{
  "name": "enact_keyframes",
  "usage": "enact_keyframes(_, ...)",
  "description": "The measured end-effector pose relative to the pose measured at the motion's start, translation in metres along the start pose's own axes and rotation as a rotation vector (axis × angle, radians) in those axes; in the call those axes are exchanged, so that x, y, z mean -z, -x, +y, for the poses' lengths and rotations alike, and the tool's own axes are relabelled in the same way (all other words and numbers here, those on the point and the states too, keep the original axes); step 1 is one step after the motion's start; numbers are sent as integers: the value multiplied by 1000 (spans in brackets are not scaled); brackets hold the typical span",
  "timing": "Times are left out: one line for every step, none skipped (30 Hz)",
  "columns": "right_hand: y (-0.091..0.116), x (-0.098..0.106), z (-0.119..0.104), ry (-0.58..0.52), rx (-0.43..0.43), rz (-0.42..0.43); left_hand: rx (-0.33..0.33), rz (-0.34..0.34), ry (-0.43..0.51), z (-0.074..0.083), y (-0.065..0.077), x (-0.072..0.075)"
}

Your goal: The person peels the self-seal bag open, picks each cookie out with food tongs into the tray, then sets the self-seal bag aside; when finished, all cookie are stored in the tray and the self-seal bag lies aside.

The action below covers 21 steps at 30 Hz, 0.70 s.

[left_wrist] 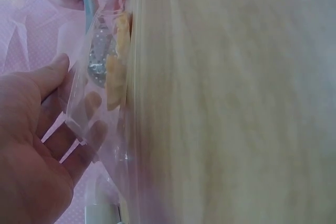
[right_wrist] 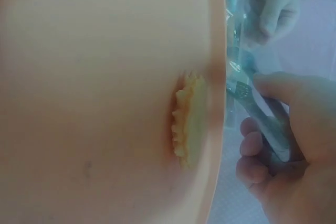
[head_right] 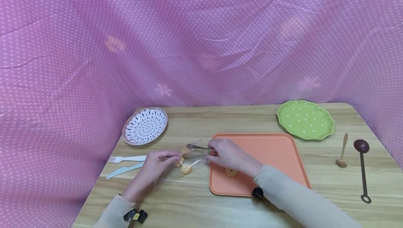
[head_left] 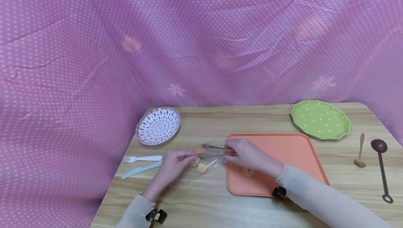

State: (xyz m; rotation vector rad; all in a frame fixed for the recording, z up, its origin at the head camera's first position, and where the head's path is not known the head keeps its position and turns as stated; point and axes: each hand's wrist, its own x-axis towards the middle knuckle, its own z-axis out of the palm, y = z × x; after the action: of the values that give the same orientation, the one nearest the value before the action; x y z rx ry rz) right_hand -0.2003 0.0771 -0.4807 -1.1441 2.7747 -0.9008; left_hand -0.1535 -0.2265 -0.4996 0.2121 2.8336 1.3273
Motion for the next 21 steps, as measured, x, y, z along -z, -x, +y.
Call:
enact_keyframes(0,0,0,-5,9,4,-2,2,-1,0,0,0)
enact_keyframes(1,0,1,-11,22,12,-2,2,0,0,0,0)
enact_keyframes(2,0,2,-19,36,21,-4,1,-3,0,0,-1)
enact_keyframes(3,1,4,-22,46,28,-4,1,-5,0,1,-1)
enact_keyframes(6,2,5,-25,53,35,-1,0,-7,0,1,-1)
enact_keyframes(9,4,6,-25,52,38,0,0,-13,0,1,-1)
enact_keyframes(12,7,7,-23,48,42,6,-1,-16,1,1,-1)
enact_keyframes(16,11,9,-24,38,43,9,-3,-17,1,1,-1)
enact_keyframes(21,15,11,-23,20,42,11,-4,-22,2,1,0)
enact_keyframes(27,19,13,-24,-1,38,16,-3,-25,2,1,0)
enact_keyframes(33,24,15,-27,-22,36,20,-3,-29,3,1,0)
enact_keyframes(40,29,18,-29,-40,39,26,-4,-32,3,1,0)
enact_keyframes(46,34,22,-37,-60,42,33,-4,-27,3,1,1)
enact_keyframes(54,39,25,-42,-82,45,38,-4,-23,3,1,1)
enact_keyframes(61,45,29,-43,-97,55,44,-2,-23,3,1,1)
enact_keyframes(69,50,32,-39,-107,68,50,-2,-20,3,1,2)
enact_keyframes(76,55,36,-27,-114,84,57,-2,-15,3,1,2)
enact_keyframes(84,60,39,-10,-112,104,62,-1,-10,2,1,2)
enact_keyframes(91,63,43,8,-99,129,68,0,-6,2,1,3)
enact_keyframes(98,66,48,30,-77,156,73,2,-7,1,2,3)
enact_keyframes(104,68,52,51,-51,181,77,5,-7,0,2,3)
